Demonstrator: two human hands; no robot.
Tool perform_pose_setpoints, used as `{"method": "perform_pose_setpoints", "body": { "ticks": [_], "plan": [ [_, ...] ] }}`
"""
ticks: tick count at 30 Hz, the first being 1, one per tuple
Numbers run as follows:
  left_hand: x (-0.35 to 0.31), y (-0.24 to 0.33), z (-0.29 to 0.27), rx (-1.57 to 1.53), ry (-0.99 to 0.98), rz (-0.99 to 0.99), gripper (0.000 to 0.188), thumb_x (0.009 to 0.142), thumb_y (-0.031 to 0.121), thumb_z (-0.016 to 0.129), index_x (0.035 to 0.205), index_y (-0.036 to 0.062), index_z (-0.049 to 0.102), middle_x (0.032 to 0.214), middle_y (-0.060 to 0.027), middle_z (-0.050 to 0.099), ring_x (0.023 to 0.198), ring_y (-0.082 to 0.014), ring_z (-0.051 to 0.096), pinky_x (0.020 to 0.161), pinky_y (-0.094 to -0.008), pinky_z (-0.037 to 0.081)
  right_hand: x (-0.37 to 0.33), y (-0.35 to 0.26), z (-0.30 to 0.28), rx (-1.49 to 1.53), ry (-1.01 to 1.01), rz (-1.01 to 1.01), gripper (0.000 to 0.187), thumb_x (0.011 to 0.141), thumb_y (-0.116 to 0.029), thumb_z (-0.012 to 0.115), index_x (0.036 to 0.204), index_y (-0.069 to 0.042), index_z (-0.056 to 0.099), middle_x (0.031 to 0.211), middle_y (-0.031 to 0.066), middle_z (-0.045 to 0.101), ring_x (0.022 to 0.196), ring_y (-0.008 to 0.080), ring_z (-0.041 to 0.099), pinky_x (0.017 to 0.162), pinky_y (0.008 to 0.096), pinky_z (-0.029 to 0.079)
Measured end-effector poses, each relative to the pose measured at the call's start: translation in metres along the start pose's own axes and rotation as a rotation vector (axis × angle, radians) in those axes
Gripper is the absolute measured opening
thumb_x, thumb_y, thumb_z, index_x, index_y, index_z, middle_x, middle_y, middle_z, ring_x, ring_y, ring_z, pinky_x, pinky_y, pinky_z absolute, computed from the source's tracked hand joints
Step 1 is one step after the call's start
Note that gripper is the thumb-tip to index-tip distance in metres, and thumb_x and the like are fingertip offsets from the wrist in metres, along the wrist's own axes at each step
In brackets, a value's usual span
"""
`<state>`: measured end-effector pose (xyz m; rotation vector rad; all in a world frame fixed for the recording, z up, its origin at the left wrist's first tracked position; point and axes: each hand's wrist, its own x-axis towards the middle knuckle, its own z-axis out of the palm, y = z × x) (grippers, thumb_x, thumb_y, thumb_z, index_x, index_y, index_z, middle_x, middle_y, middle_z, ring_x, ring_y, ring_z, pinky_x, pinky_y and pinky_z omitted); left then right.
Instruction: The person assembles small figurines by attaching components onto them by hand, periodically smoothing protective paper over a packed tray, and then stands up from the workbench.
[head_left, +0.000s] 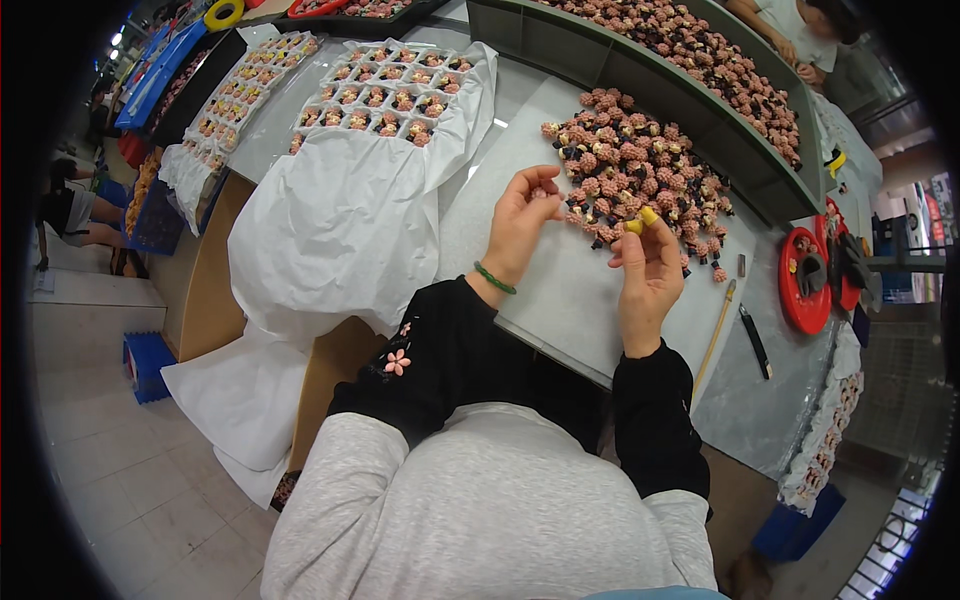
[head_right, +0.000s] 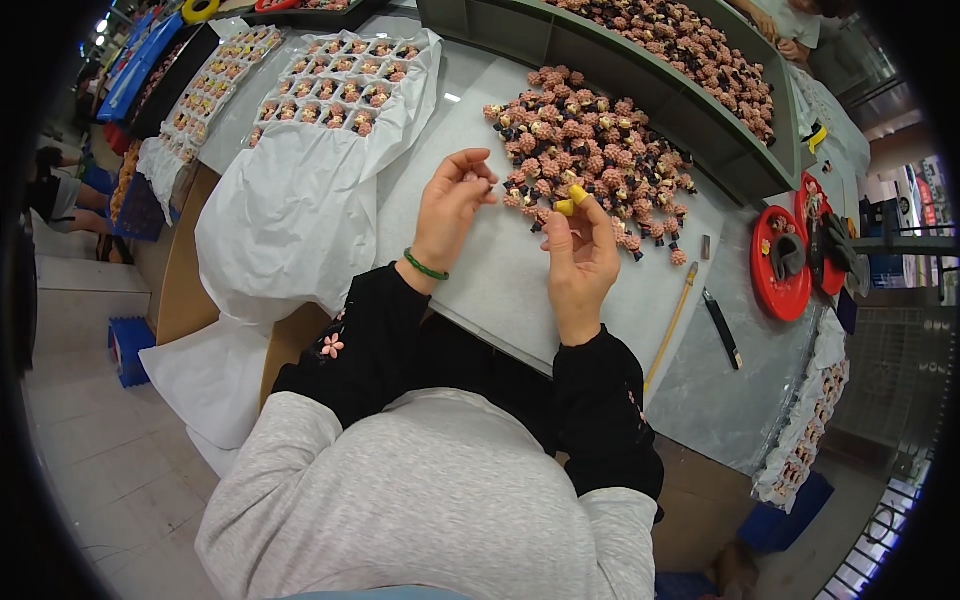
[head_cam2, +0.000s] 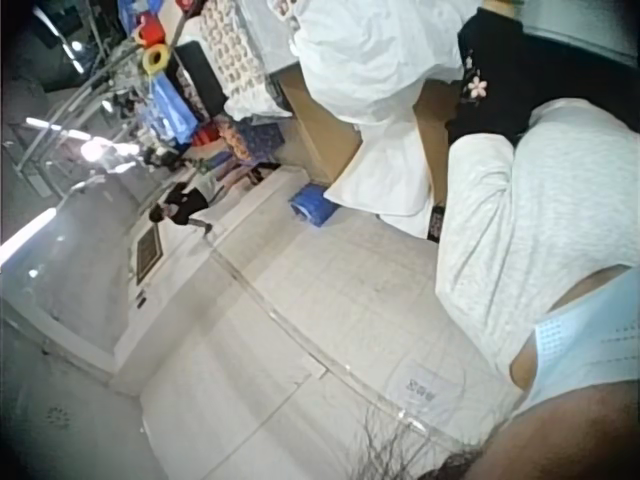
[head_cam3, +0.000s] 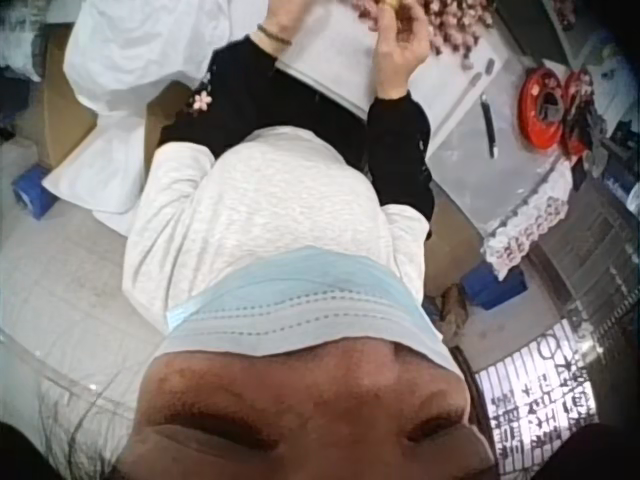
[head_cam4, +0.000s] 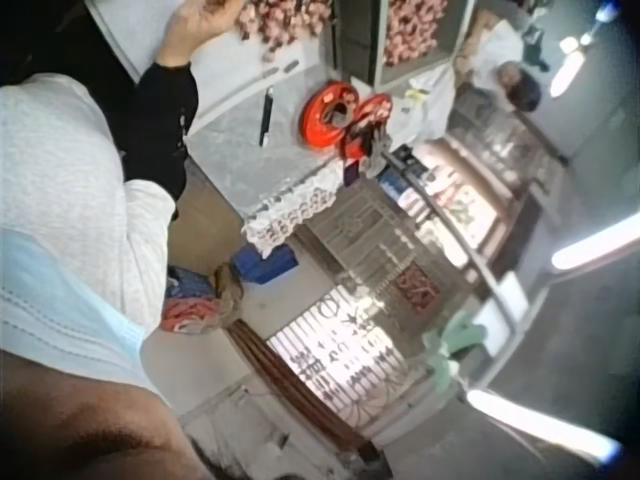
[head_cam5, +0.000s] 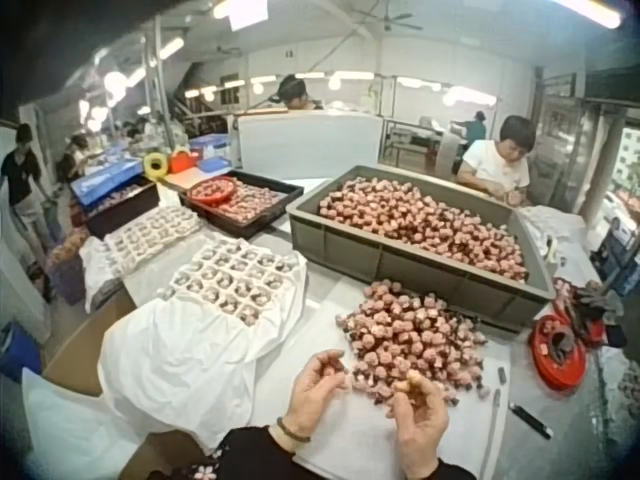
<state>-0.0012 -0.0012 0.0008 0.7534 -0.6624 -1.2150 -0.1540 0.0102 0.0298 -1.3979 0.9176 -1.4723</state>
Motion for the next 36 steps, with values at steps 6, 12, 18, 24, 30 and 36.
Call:
{"method": "perform_pose_setpoints", "body": {
  "ticks": [6, 12, 18, 24, 30, 36],
  "plan": [
    [-0.012, -0.007, 0.019, 1.172, -0.03, 0.502, 0.029, 0.073, 0.004, 0.061, 0.1, -0.0001, 0.054, 0.083, -0.0128, 0.048, 0.081, -0.0295, 0.05, 0.069, -0.0354, 0.043, -0.002, 0.007, -0.002, -0.109, 0.0, -0.025, 0.028, 0.085, -0.007, 0.055, 0.111, 0.002, 0.05, 0.086, 0.0047, 0.056, 0.071, 0.0081, 0.053, 0.055, 0.0195, 0.044],
    [-0.011, -0.008, 0.014, 1.097, -0.062, 0.415, 0.027, 0.078, 0.005, 0.058, 0.105, 0.0034, 0.055, 0.084, -0.0066, 0.053, 0.074, -0.0175, 0.053, 0.068, -0.025, 0.043, -0.001, 0.006, 0.0, -0.108, 0.001, 0.023, 0.026, 0.085, -0.007, 0.054, 0.109, 0.002, 0.051, 0.085, 0.0048, 0.056, 0.07, 0.0084, 0.053, 0.055, 0.0199, 0.045],
    [-0.013, 0.003, 0.014, 0.521, -0.357, 0.227, 0.024, 0.083, -0.003, 0.049, 0.106, 0.0004, 0.056, 0.098, -0.0054, 0.053, 0.085, -0.0105, 0.052, 0.076, -0.0226, 0.043, 0.003, 0.004, 0.002, 0.095, -0.024, 0.185, 0.024, 0.086, -0.006, 0.054, 0.108, 0.004, 0.051, 0.085, 0.0057, 0.057, 0.071, 0.0101, 0.056, 0.06, 0.0216, 0.048],
    [-0.015, 0.004, 0.016, 0.332, -0.455, 0.151, 0.023, 0.084, -0.003, 0.048, 0.106, -0.0009, 0.056, 0.1, -0.0067, 0.053, 0.089, -0.0107, 0.052, 0.078, -0.0216, 0.043, 0.006, 0.008, -0.005, 0.124, -0.102, 0.227, 0.02, 0.085, -0.005, 0.055, 0.103, 0.004, 0.054, 0.091, 0.0077, 0.058, 0.075, 0.0121, 0.058, 0.065, 0.0233, 0.05],
    [-0.014, 0.005, 0.017, 0.325, -0.223, -0.091, 0.021, 0.087, 0.012, 0.054, 0.104, 0.0006, 0.056, 0.077, 0.0009, 0.055, 0.064, -0.0044, 0.047, 0.057, -0.0169, 0.038, 0.005, 0.011, -0.003, 0.166, -0.039, 0.142, 0.023, 0.083, -0.002, 0.057, 0.105, 0.004, 0.053, 0.094, 0.0089, 0.058, 0.082, 0.0141, 0.059, 0.075, 0.025, 0.049],
    [-0.012, -0.001, 0.012, 0.296, -0.204, -0.078, 0.022, 0.088, 0.02, 0.053, 0.095, 0.0001, 0.059, 0.069, 0.0029, 0.053, 0.058, -0.0023, 0.042, 0.051, -0.0168, 0.034, 0.001, 0.008, 0.003, 0.107, -0.106, 0.158, 0.034, 0.078, 0.001, 0.061, 0.11, 0.005, 0.051, 0.097, 0.0089, 0.058, 0.088, 0.014, 0.057, 0.077, 0.0247, 0.049]
  ]
}}
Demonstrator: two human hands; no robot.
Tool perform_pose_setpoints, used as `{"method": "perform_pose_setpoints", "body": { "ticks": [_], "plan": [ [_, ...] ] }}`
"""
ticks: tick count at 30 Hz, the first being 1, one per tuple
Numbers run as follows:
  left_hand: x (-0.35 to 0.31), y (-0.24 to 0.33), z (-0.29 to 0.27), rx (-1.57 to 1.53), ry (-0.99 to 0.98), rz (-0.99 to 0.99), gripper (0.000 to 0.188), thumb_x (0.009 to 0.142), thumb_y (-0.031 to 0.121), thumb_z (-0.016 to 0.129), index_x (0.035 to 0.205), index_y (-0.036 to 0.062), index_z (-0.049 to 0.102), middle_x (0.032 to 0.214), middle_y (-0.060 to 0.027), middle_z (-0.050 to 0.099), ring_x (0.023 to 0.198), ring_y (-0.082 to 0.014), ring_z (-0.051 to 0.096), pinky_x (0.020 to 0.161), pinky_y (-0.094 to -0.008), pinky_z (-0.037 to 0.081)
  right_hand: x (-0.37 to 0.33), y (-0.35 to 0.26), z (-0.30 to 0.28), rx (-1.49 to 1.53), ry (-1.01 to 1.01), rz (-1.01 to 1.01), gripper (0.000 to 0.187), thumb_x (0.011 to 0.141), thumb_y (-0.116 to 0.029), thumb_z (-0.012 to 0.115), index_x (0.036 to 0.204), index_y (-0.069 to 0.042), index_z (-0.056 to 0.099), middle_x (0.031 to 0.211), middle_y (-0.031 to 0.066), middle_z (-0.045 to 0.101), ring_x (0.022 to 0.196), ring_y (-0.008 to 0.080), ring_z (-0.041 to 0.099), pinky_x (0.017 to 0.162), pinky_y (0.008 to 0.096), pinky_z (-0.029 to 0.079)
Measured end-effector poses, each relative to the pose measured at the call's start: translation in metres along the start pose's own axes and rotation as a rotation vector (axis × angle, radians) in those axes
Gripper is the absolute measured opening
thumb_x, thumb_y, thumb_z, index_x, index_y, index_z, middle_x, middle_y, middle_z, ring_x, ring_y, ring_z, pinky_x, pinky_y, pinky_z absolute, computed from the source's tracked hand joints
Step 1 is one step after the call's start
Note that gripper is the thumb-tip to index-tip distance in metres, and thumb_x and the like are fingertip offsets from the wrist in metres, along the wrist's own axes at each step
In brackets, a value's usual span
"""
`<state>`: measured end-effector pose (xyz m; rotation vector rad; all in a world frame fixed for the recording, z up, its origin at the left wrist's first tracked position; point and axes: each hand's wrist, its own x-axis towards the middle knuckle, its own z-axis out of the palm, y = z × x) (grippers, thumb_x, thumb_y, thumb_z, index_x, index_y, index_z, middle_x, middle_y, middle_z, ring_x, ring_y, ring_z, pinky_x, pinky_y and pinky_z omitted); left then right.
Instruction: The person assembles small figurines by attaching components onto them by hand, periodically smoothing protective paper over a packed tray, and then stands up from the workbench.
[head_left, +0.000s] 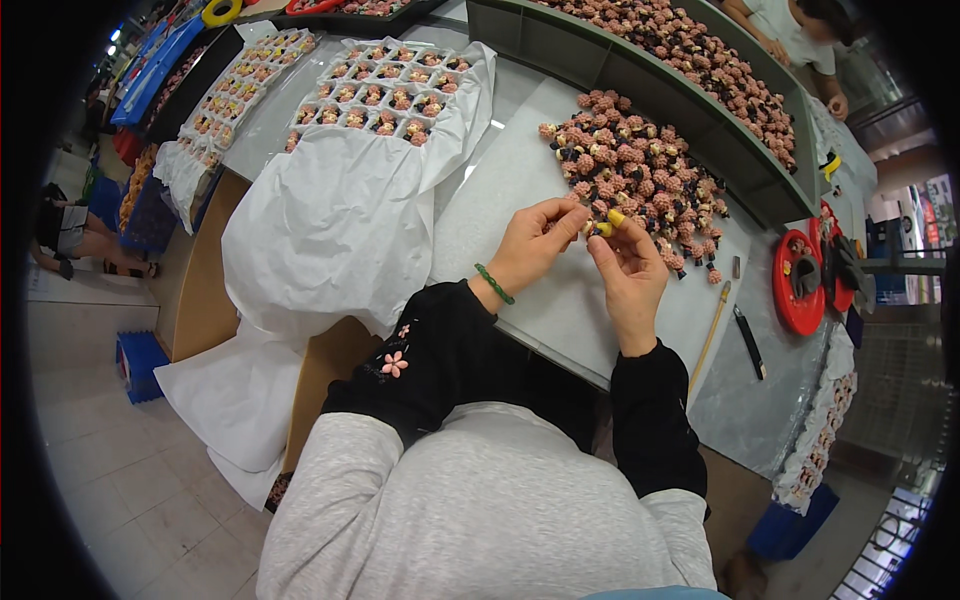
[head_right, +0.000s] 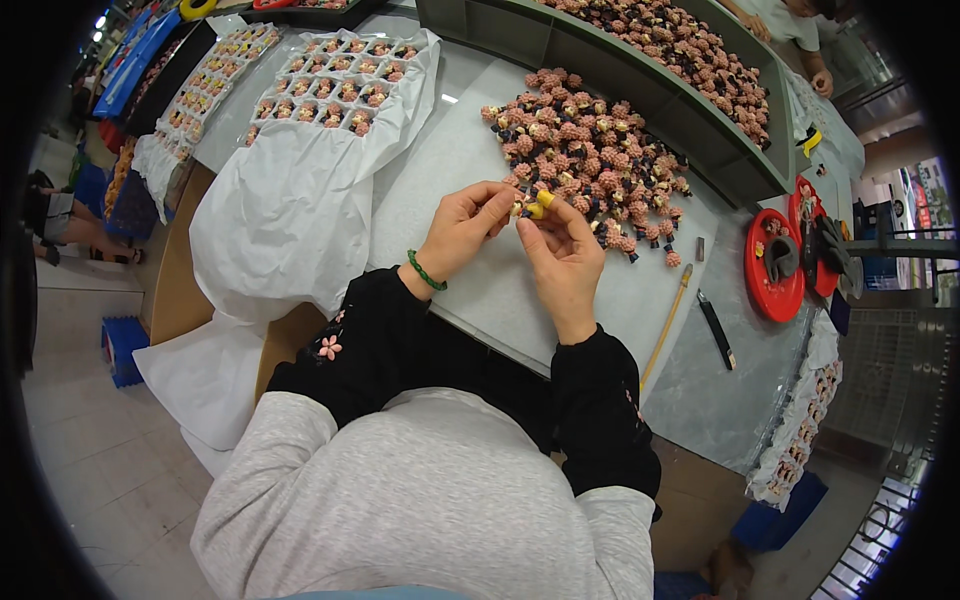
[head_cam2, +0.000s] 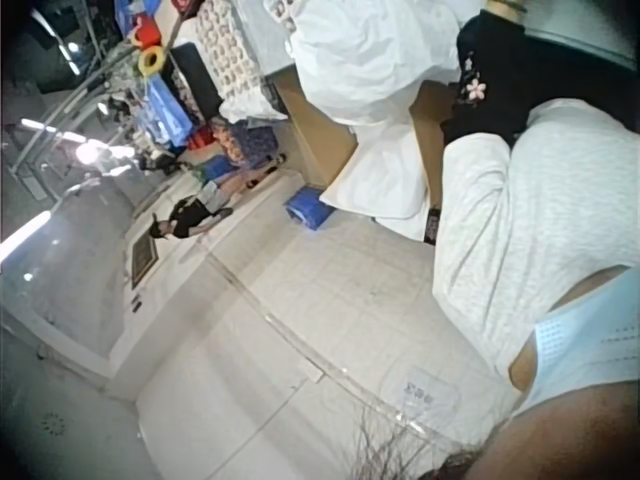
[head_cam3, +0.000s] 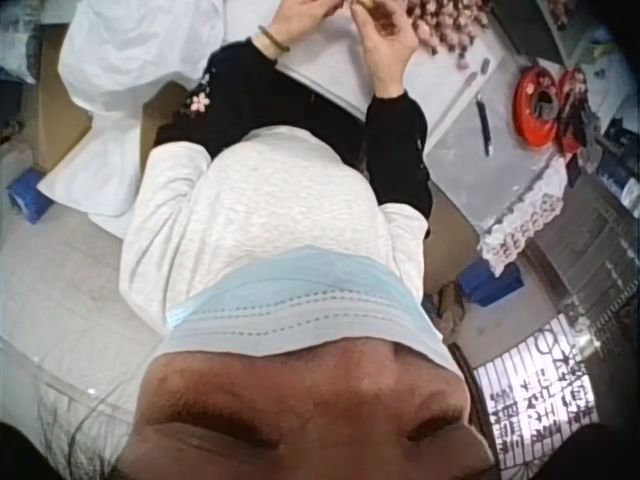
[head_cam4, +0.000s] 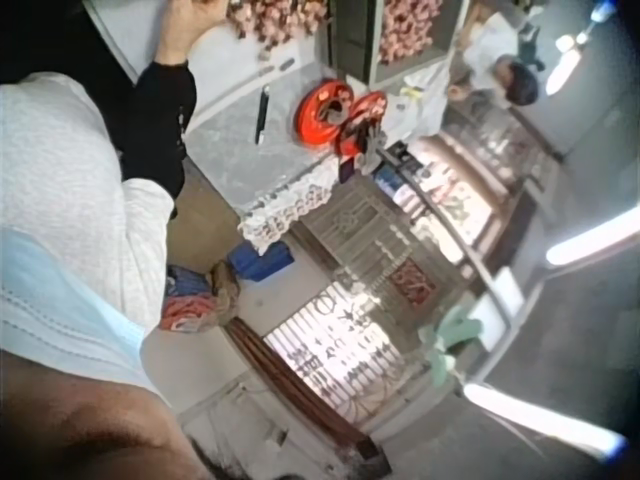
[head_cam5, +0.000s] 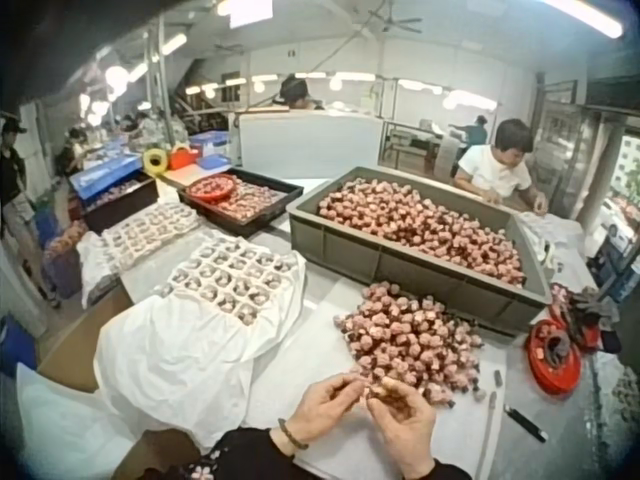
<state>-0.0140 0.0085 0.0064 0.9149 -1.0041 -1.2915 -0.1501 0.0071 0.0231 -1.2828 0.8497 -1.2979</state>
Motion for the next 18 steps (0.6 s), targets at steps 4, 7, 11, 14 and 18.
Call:
{"method": "perform_pose_setpoints", "body": {
  "ticks": [4, 7, 11, 14, 18],
  "plan": [
    [-0.0007, 0.0009, 0.001, 0.026, 0.029, -0.019, 0.02, 0.087, 0.019, 0.054, 0.091, -0.0002, 0.059, 0.068, 0.0032, 0.052, 0.058, -0.0021, 0.04, 0.051, -0.0172, 0.033, 0.0001, 0.0036, -0.0027, -0.027, -0.002, -0.01, 0.035, 0.079, 0.002, 0.06, 0.112, 0.005, 0.05, 0.098, 0.0101, 0.058, 0.085, 0.0147, 0.058, 0.076, 0.0252, 0.049],
    [-0.0016, 0.0017, 0.0006, 0.047, 0.03, -0.007, 0.02, 0.087, 0.019, 0.054, 0.089, -0.0006, 0.059, 0.068, 0.003, 0.053, 0.059, -0.0019, 0.04, 0.051, -0.0173, 0.034, 0.0006, 0.0036, -0.0035, -0.009, -0.015, 0.014, 0.034, 0.08, 0.002, 0.059, 0.112, 0.005, 0.05, 0.098, 0.0111, 0.059, 0.083, 0.0157, 0.06, 0.075, 0.026, 0.05],
    [-0.0028, 0.0026, 0.0011, 0.039, 0.035, -0.007, 0.021, 0.087, 0.02, 0.055, 0.088, -0.0009, 0.06, 0.069, 0.0026, 0.054, 0.061, -0.0021, 0.042, 0.053, -0.0176, 0.034, 0.0012, 0.0047, -0.0042, 0.033, -0.028, 0.053, 0.033, 0.081, 0.002, 0.057, 0.112, 0.006, 0.049, 0.098, 0.0127, 0.059, 0.083, 0.0172, 0.06, 0.075, 0.0272, 0.05],
    [-0.0027, 0.0042, 0.0019, 0.065, 0.038, -0.006, 0.022, 0.087, 0.02, 0.055, 0.087, -0.0012, 0.06, 0.069, 0.0021, 0.054, 0.063, -0.0024, 0.043, 0.054, -0.018, 0.035, 0.0013, 0.0042, -0.0049, 0.03, -0.025, 0.062, 0.033, 0.081, 0.002, 0.057, 0.113, 0.007, 0.048, 0.098, 0.0133, 0.058, 0.083, 0.0178, 0.061, 0.075, 0.0275, 0.051],
    [-0.0019, 0.0024, 0.0005, 0.073, 0.036, -0.01, 0.023, 0.087, 0.021, 0.055, 0.087, -0.0016, 0.06, 0.069, 0.0016, 0.055, 0.063, -0.0025, 0.043, 0.054, -0.0183, 0.035, 0.0019, 0.0041, -0.0047, 0.035, -0.038, 0.064, 0.033, 0.081, 0.002, 0.057, 0.112, 0.007, 0.048, 0.098, 0.0138, 0.058, 0.083, 0.0181, 0.061, 0.075, 0.0278, 0.051]
  ]
}}
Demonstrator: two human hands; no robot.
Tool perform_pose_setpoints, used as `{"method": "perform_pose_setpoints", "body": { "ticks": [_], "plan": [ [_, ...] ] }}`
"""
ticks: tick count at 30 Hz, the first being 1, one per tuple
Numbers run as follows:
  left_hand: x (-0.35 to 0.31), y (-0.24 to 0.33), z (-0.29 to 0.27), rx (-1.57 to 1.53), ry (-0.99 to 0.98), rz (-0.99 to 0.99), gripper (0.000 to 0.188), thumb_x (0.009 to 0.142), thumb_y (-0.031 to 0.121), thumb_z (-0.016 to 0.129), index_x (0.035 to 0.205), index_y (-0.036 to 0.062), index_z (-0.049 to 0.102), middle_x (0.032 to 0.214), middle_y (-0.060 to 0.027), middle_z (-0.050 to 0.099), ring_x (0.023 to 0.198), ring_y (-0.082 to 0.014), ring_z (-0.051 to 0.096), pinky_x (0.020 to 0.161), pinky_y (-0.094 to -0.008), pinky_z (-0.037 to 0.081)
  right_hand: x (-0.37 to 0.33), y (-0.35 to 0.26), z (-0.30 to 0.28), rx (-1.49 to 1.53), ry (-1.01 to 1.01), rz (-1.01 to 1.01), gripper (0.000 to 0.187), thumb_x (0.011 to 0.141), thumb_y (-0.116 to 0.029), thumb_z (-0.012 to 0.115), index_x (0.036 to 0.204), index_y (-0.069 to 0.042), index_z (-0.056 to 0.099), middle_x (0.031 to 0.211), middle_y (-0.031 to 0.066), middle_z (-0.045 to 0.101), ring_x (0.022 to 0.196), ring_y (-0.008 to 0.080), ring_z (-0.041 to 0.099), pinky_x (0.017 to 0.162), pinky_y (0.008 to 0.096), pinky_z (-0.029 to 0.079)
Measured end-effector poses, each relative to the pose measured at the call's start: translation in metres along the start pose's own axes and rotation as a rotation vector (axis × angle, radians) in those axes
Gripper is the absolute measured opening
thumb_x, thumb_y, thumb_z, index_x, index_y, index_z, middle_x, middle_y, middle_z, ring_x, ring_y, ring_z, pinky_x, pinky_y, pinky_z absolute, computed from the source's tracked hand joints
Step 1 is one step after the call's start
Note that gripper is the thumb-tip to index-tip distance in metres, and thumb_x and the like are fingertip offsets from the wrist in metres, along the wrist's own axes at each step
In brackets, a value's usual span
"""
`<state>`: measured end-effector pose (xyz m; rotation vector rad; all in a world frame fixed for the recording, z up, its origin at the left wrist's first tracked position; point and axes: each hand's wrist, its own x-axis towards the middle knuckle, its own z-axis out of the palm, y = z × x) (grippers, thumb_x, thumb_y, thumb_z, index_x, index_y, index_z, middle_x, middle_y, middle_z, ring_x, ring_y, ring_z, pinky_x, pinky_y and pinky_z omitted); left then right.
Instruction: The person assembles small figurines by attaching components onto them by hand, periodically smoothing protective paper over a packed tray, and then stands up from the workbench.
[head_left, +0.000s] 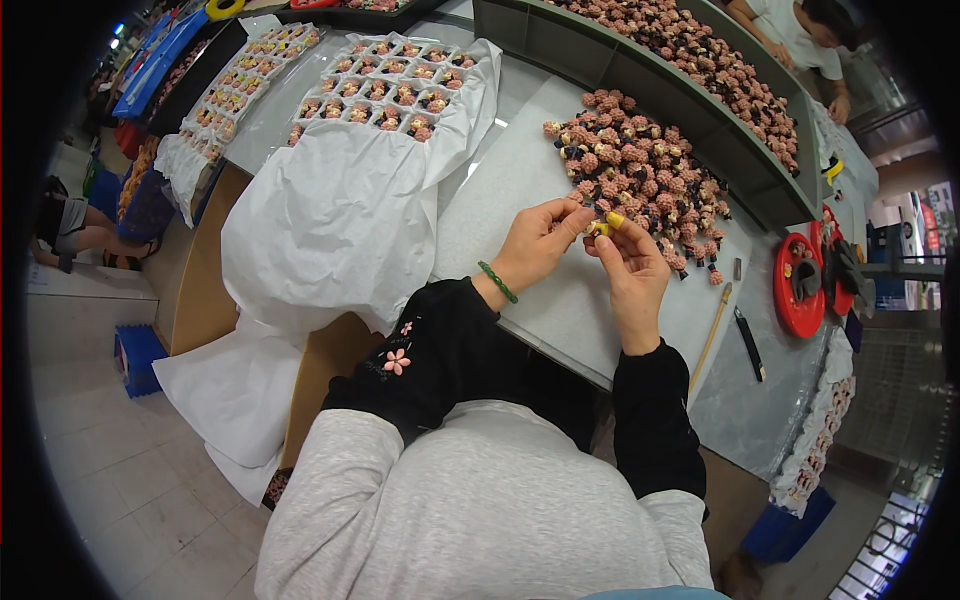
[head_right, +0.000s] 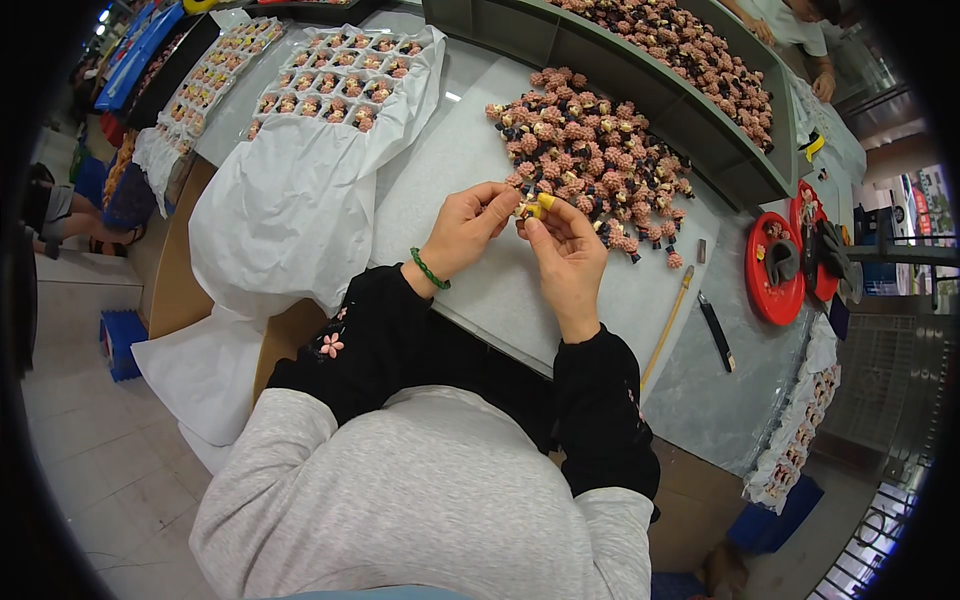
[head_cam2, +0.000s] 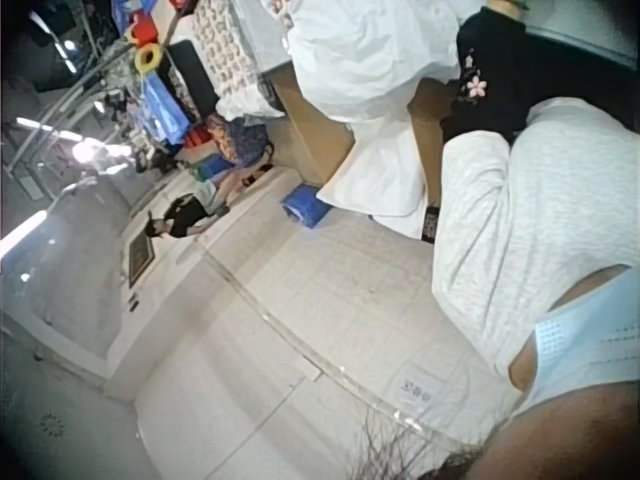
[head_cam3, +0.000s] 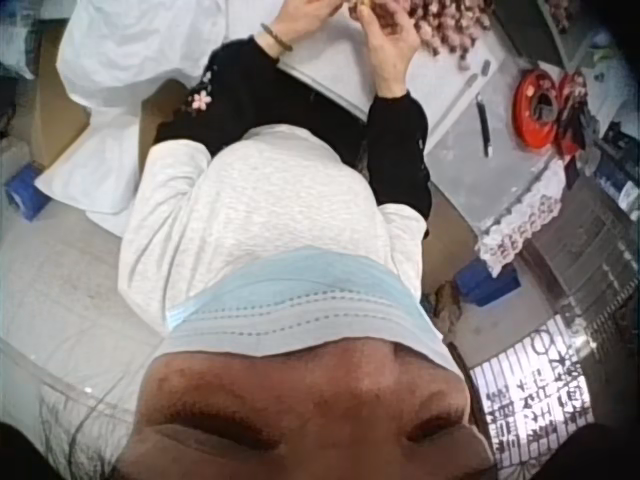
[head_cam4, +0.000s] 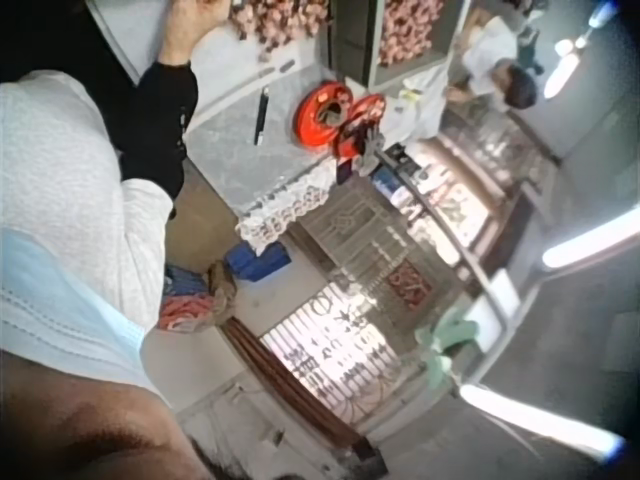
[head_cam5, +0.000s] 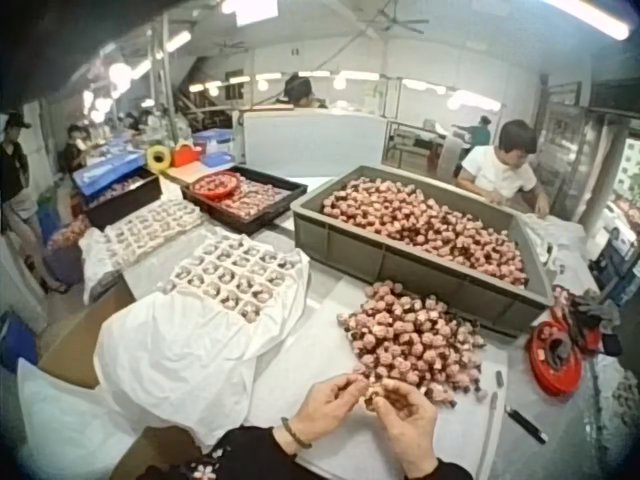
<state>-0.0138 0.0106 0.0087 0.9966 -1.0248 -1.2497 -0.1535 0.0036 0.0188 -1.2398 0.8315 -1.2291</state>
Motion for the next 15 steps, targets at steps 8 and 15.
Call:
{"method": "perform_pose_setpoints", "body": {
  "ticks": [8, 15],
  "plan": [
    [0.0034, -0.0015, -0.0022, -0.061, -0.078, -0.13, 0.026, 0.089, 0.027, 0.052, 0.091, 0.0024, 0.06, 0.063, 0.0041, 0.049, 0.054, -0.0023, 0.041, 0.047, -0.0159, 0.032, 0.0, -0.0013, -0.0009, -0.002, 0.012, 0.015, 0.031, 0.081, 0.002, 0.056, 0.111, 0.007, 0.047, 0.097, 0.014, 0.058, 0.082, 0.0182, 0.061, 0.075, 0.0272, 0.051],
    [0.0053, -0.0044, -0.0053, -0.061, -0.098, -0.203, 0.028, 0.089, 0.03, 0.051, 0.091, 0.0034, 0.06, 0.063, 0.0038, 0.049, 0.053, -0.0022, 0.043, 0.044, -0.0158, 0.032, 0.0002, -0.0021, -0.0012, -0.013, 0.015, 0.036, 0.03, 0.081, 0.002, 0.057, 0.109, 0.006, 0.048, 0.096, 0.0136, 0.059, 0.081, 0.0178, 0.061, 0.074, 0.0266, 0.05]
  ]
}}
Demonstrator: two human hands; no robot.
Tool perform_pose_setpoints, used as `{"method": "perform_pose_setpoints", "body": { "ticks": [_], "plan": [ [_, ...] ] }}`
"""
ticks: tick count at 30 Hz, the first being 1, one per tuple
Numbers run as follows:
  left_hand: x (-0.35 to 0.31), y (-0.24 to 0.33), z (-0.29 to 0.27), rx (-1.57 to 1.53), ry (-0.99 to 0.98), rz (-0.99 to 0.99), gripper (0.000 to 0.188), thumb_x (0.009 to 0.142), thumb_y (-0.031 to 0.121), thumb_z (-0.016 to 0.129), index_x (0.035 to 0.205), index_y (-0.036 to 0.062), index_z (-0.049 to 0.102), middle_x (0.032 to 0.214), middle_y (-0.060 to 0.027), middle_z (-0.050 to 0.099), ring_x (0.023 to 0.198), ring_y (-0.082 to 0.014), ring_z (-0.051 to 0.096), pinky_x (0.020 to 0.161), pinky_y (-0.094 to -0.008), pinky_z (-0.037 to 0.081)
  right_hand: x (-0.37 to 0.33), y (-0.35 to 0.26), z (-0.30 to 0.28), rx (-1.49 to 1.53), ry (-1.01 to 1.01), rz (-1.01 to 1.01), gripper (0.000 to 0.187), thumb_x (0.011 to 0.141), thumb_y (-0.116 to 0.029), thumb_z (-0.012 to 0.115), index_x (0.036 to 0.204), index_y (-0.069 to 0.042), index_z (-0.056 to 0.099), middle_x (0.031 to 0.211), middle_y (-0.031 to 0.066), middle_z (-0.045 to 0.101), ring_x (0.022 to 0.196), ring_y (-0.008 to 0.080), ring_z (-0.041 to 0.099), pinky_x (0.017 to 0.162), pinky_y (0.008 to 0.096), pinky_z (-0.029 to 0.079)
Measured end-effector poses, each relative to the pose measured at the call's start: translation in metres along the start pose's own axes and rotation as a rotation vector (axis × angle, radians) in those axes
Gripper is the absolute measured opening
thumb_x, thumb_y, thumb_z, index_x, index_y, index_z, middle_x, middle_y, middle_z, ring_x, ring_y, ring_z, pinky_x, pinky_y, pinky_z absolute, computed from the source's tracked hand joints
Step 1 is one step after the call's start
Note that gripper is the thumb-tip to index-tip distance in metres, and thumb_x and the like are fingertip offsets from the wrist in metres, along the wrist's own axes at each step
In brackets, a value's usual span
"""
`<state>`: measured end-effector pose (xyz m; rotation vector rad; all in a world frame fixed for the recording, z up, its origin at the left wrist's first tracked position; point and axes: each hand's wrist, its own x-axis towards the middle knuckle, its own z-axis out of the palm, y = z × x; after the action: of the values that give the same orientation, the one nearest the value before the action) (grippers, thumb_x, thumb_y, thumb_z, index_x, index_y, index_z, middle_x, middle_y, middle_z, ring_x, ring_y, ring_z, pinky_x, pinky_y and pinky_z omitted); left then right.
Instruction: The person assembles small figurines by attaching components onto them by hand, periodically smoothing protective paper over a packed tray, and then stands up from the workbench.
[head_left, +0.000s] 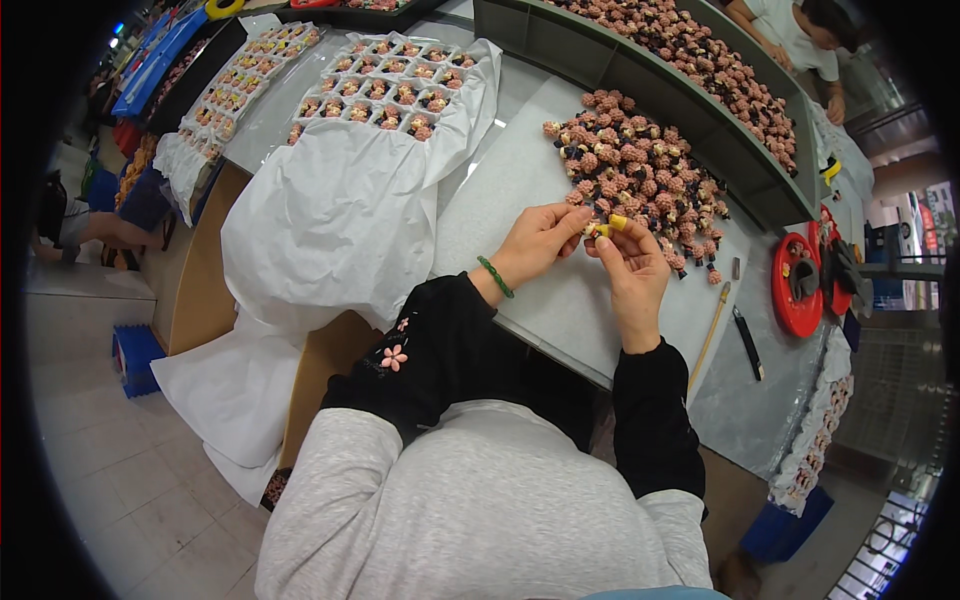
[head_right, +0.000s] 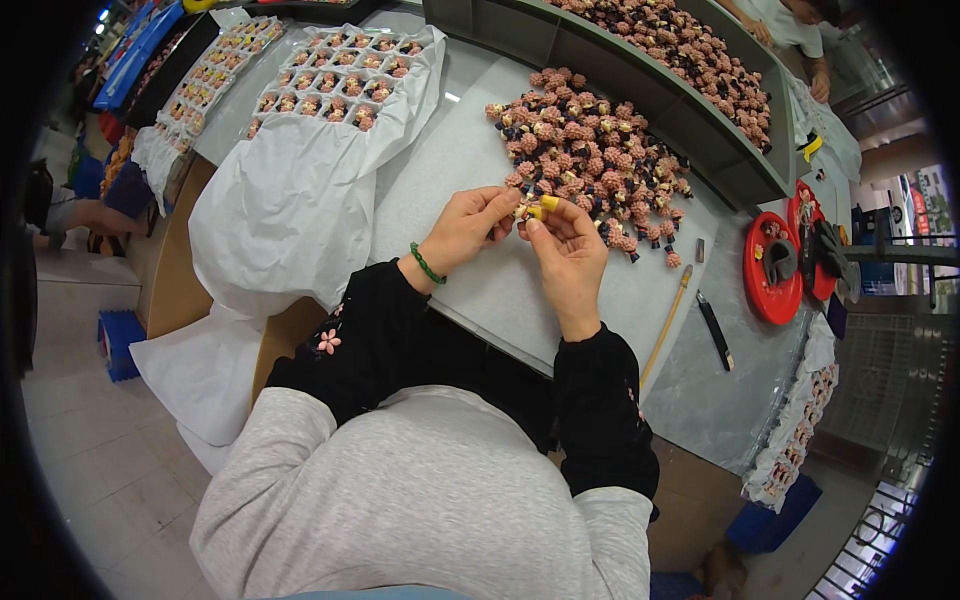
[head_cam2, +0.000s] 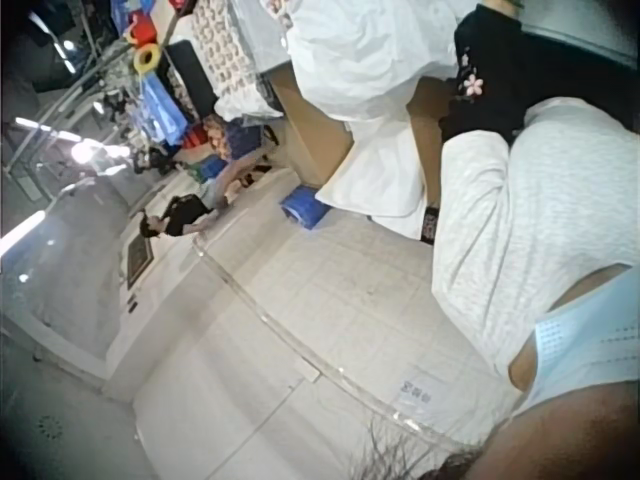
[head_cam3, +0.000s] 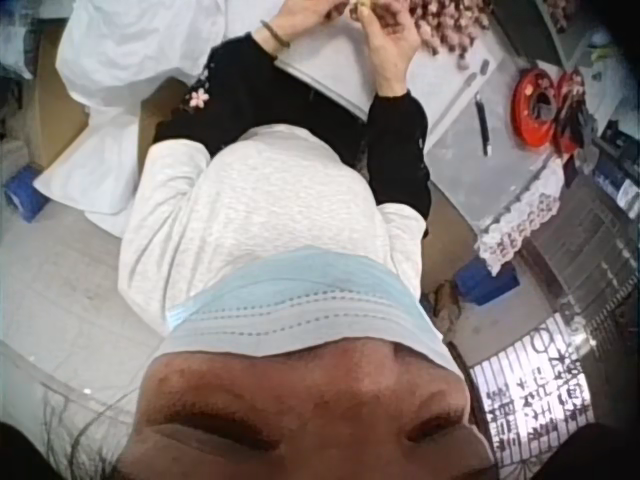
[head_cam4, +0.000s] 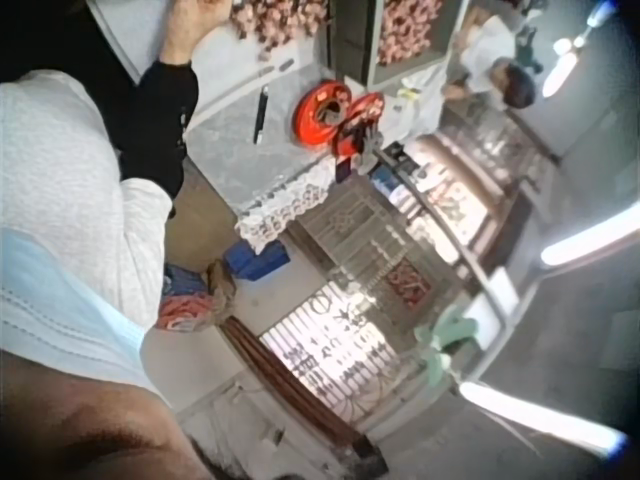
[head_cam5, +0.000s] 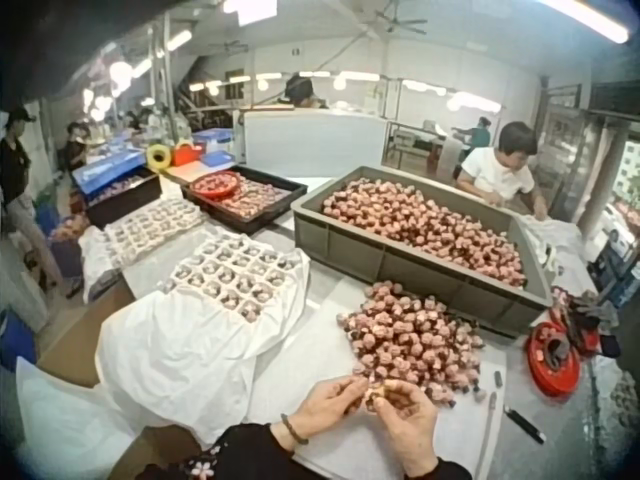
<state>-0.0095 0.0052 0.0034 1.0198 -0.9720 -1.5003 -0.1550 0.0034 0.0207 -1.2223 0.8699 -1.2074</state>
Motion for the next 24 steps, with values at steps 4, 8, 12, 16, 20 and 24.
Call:
{"method": "perform_pose_setpoints", "body": {
  "ticks": [4, 8, 12, 16, 20, 24],
  "plan": [
    [-0.002, 0.001, -0.003, -0.024, -0.022, -0.023, 0.027, 0.089, 0.029, 0.051, 0.09, 0.0038, 0.06, 0.062, 0.0039, 0.049, 0.052, -0.002, 0.043, 0.043, -0.0155, 0.031, -0.001, 0.001, 0.001, 0.009, -0.006, -0.005, 0.03, 0.081, 0.002, 0.057, 0.109, 0.006, 0.048, 0.095, 0.0133, 0.058, 0.08, 0.0175, 0.061, 0.073, 0.0262, 0.05],
    [-0.005, 0.006, 0.002, -0.057, 0.0, -0.005, 0.024, 0.089, 0.026, 0.052, 0.086, 0.0035, 0.059, 0.061, 0.0043, 0.048, 0.052, -0.0027, 0.04, 0.046, -0.0166, 0.032, -0.002, 0.0, 0.001, 0.007, 0.002, -0.032, 0.03, 0.081, 0.003, 0.057, 0.109, 0.005, 0.048, 0.097, 0.012, 0.057, 0.083, 0.0167, 0.06, 0.075, 0.0258, 0.049],
    [-0.004, 0.01, 0.008, -0.137, -0.073, 0.081, 0.018, 0.088, 0.02, 0.053, 0.092, 0.0036, 0.059, 0.062, 0.0048, 0.048, 0.052, -0.0022, 0.04, 0.045, -0.016, 0.031, -0.004, 0.006, 0.0, -0.086, -0.006, -0.18, 0.031, 0.08, 0.004, 0.056, 0.11, 0.003, 0.048, 0.1, 0.0079, 0.056, 0.089, 0.0136, 0.056, 0.08, 0.0245, 0.046],
    [0.001, 0.004, 0.002, -0.074, -0.083, 0.081, 0.02, 0.088, 0.016, 0.052, 0.104, 0.0038, 0.056, 0.067, 0.005, 0.048, 0.056, -0.0011, 0.04, 0.046, -0.0145, 0.03, -0.004, -0.008, 0.001, -0.278, 0.042, -0.266, 0.027, 0.077, 0.003, 0.059, 0.103, 0.002, 0.054, 0.094, 0.0044, 0.055, 0.085, 0.0101, 0.056, 0.075, 0.022, 0.047],
    [-0.003, 0.012, 0.011, -0.03, -0.088, 0.046, 0.026, 0.086, 0.011, 0.053, 0.111, 0.0036, 0.052, 0.08, 0.0028, 0.049, 0.063, -0.0019, 0.042, 0.052, -0.0139, 0.032, -0.015, -0.034, -0.017, -0.345, 0.203, -0.322, 0.028, 0.078, 0.002, 0.059, 0.105, 0.003, 0.053, 0.092, 0.0049, 0.056, 0.083, 0.0107, 0.057, 0.076, 0.023, 0.048],
    [-0.006, 0.012, 0.009, -0.028, -0.19, 0.108, 0.028, 0.083, 0.004, 0.053, 0.11, -0.0011, 0.051, 0.084, 0.0006, 0.048, 0.064, -0.0035, 0.042, 0.053, -0.0149, 0.033, -0.041, -0.044, -0.051, -0.086, 0.311, -0.205, 0.022, 0.082, -0.001, 0.055, 0.103, 0.004, 0.053, 0.09, 0.0082, 0.058, 0.082, 0.0135, 0.058, 0.074, 0.0256, 0.049]
  ]
}}
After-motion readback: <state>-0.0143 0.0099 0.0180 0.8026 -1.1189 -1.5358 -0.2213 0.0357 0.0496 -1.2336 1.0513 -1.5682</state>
